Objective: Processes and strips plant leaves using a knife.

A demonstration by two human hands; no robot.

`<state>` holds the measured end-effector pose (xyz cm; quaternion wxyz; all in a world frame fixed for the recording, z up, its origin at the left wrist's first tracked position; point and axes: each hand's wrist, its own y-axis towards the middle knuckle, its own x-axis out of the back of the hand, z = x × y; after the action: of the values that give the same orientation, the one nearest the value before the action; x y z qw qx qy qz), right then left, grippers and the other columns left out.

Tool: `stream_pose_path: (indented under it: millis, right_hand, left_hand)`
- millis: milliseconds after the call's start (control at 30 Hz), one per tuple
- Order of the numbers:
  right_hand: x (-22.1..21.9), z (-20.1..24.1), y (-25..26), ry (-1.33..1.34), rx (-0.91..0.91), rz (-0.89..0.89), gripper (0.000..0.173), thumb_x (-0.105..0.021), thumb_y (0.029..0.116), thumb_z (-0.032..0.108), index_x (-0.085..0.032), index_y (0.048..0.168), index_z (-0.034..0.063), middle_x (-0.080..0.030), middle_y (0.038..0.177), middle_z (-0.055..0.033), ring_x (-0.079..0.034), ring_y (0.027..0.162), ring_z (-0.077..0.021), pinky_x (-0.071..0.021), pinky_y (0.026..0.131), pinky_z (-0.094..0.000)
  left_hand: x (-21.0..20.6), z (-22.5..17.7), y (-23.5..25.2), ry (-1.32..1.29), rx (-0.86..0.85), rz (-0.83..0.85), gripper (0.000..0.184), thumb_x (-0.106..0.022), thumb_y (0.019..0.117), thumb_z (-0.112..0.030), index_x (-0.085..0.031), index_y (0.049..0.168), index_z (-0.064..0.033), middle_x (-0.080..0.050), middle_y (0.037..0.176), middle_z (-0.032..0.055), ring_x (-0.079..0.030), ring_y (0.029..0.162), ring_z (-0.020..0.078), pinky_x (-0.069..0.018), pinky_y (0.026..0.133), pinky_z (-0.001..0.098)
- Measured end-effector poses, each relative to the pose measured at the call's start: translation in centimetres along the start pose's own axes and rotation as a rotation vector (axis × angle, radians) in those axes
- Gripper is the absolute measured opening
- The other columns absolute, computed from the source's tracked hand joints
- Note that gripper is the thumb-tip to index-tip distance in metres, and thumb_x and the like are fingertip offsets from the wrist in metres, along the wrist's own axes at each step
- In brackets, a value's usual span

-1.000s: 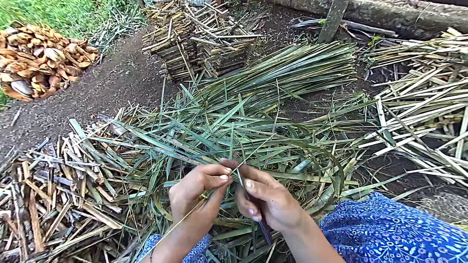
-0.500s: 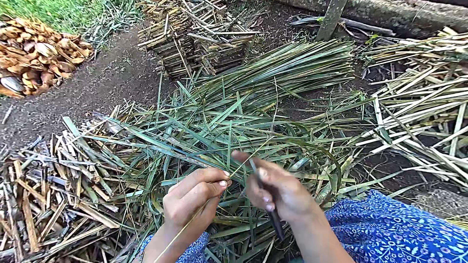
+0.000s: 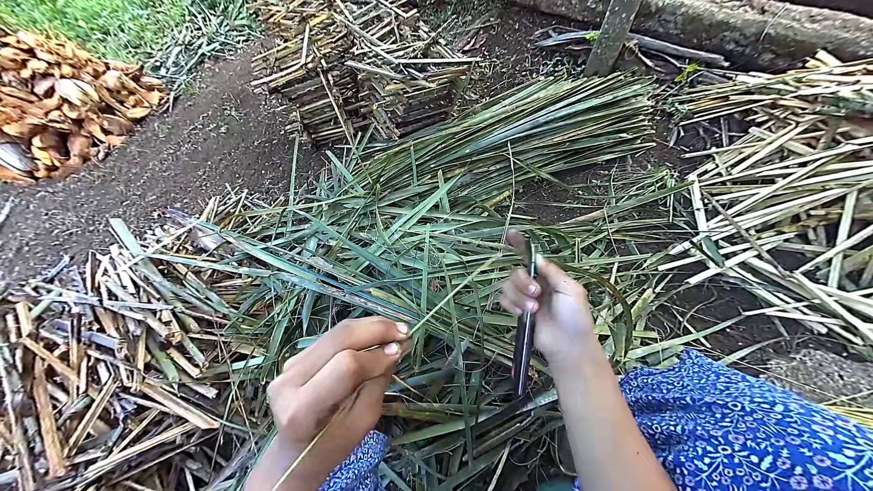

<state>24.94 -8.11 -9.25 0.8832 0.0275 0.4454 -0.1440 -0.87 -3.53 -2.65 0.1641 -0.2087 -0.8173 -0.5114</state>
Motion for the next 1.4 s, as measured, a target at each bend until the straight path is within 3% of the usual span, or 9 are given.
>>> stream_pose_path:
  millis: [200,300,400,467,600,800,1000,1133,1400]
  right_hand:
    - [0.3,0.4,-0.2,-1.011,-0.138,0.049,0.048,-0.05,0.1051,0.027,-0.047,0.148,0.0053,-0.054,0.07,0.0045,-0.049,0.056,-0.0021,-0.0439,0.053,-0.019]
    - [-1.4,0.3,-1.3,-1.522,-0.032,-0.039,0.052,-0.076,0.0902,0.044,-0.067,0.127,0.008,-0.069,0.088,-0.012,-0.065,0.077,-0.0262,-0.0536,0.073,-0.0516]
    - [-1.9,-0.6,-2.1,-1.49,0.548,-0.073,0.036,-0.075,0.0883,0.029,-0.07,0.118,0.0084,-0.062,0.08,-0.0007,-0.05,0.059,-0.0075,-0.0451,0.054,-0.0252]
    - [-3.5,-0.4,-2.1,-1.493,0.666,0.133,0.035,-0.074,0.0885,0.023,-0.072,0.121,0.0089,-0.067,0.101,-0.0049,-0.057,0.067,-0.0088,-0.0504,0.057,-0.0273]
    - [-7.9,1.2,-0.6,-1.676,0.609,0.565,0.018,-0.077,0.0782,0.004,-0.075,0.096,0.0074,-0.069,0.083,-0.0082,-0.068,0.074,-0.0237,-0.0562,0.062,-0.0436]
    - [-11.9,10.1,3.7,-2.021,0.241,0.846,0.015,-0.062,0.0984,0.008,-0.067,0.112,0.0069,-0.062,0.079,-0.0081,-0.061,0.069,-0.0233,-0.0505,0.062,-0.0444]
    - [-1.8,22.3,-1.6,-2.12,0.315,0.188,0.018,-0.057,0.1006,0.018,-0.059,0.114,0.0058,-0.062,0.084,-0.013,-0.061,0.061,-0.0266,-0.0514,0.056,-0.0531]
    - [13.4,26.1,-10.3,-1.698,0.181,-0.486,0.03,-0.054,0.1034,0.022,-0.053,0.127,0.0042,-0.06,0.093,-0.0083,-0.053,0.055,-0.0111,-0.0505,0.051,-0.034]
    - [27.7,21.2,-25.4,-1.136,-0.086,-1.365,0.035,-0.051,0.1067,0.019,-0.046,0.137,0.0023,-0.054,0.085,-0.0028,-0.05,0.052,-0.003,-0.0455,0.05,-0.0203]
  left_hand:
    - [-0.1,0.5,-0.3,-0.016,0.08,-0.023,0.008,-0.068,0.0977,-0.009,-0.062,0.093,-0.008,-0.073,0.104,0.0007,-0.071,0.097,0.0056,-0.0587,0.085,0.0183]
    - [0.0,0.6,-0.4,-0.025,0.262,0.004,0.004,-0.071,0.0956,-0.013,-0.068,0.095,-0.0104,-0.075,0.101,-0.0028,-0.071,0.092,0.0033,-0.0595,0.082,0.0182]
    - [-0.4,0.7,-0.3,-0.076,0.43,0.013,0.005,-0.073,0.0916,-0.014,-0.07,0.094,-0.0115,-0.075,0.096,-0.006,-0.072,0.086,0.0026,-0.0612,0.078,0.0186]
    - [-1.0,0.4,0.0,-0.144,0.5,-0.002,0.008,-0.074,0.0907,-0.013,-0.067,0.094,-0.0143,-0.075,0.095,-0.0074,-0.073,0.083,0.0039,-0.0622,0.076,0.0202]
    - [-1.3,-0.4,1.5,-0.219,0.614,-0.083,0.015,-0.074,0.0898,-0.011,-0.064,0.096,-0.0206,-0.074,0.093,-0.0106,-0.072,0.08,0.0034,-0.0618,0.073,0.0213]
    - [-1.8,1.8,1.6,-0.172,0.813,0.057,0.038,-0.067,0.0936,-0.011,-0.052,0.129,-0.0112,-0.067,0.112,-0.0034,-0.07,0.095,0.0056,-0.0609,0.084,0.026]
    - [-7.8,6.7,-2.6,0.038,0.763,0.884,0.03,-0.064,0.1,-0.015,-0.066,0.127,-0.0025,-0.067,0.125,0.0164,-0.066,0.116,0.0302,-0.0523,0.1,0.0516]
    - [-14.4,8.2,-5.7,0.194,0.43,1.337,0.03,-0.053,0.1039,-0.014,-0.068,0.129,-0.0065,-0.063,0.136,0.0183,-0.056,0.13,0.0404,-0.0432,0.105,0.061]
    - [-24.8,8.4,-9.3,0.341,0.266,1.394,0.029,-0.045,0.1042,-0.002,-0.065,0.125,0.0023,-0.062,0.133,0.0216,-0.056,0.128,0.0415,-0.0437,0.102,0.0584]
